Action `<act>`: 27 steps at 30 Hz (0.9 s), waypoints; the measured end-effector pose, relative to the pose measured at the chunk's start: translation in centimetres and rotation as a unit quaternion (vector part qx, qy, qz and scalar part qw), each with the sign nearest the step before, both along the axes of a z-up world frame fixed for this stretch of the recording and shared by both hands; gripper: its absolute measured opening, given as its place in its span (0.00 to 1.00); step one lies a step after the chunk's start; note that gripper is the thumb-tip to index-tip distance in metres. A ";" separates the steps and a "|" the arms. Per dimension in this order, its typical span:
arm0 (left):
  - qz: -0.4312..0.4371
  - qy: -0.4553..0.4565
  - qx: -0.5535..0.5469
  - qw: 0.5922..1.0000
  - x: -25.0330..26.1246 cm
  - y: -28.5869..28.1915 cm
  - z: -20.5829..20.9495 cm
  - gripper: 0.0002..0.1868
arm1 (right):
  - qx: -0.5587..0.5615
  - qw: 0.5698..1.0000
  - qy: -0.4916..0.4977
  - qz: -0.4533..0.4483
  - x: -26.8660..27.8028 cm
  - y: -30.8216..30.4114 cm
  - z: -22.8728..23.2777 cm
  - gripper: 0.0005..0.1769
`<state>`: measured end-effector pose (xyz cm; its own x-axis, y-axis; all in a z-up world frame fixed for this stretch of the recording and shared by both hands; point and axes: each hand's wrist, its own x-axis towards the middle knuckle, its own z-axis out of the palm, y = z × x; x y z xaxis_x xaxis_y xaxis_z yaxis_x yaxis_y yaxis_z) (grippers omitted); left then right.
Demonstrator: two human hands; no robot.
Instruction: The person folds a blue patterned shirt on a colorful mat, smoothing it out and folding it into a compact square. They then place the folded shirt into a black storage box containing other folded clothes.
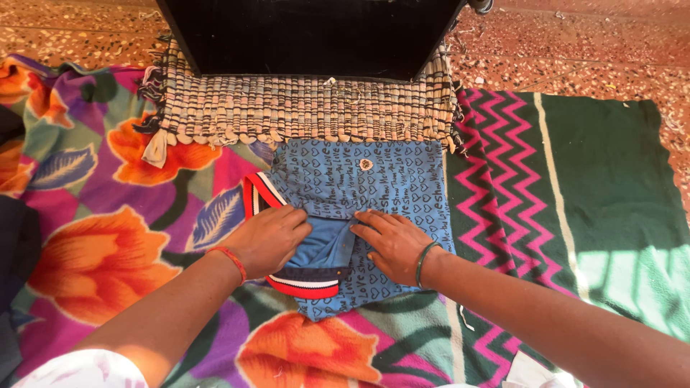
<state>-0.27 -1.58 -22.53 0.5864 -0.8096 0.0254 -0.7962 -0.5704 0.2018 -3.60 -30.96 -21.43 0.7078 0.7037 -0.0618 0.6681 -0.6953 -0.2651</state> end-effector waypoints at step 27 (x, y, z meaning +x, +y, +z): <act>0.229 0.172 -0.056 0.956 -4.7 -2.4 2.7 0.17 | -0.102 0.994 -0.036 0.031 -1.8 -2.9 -1.1 0.28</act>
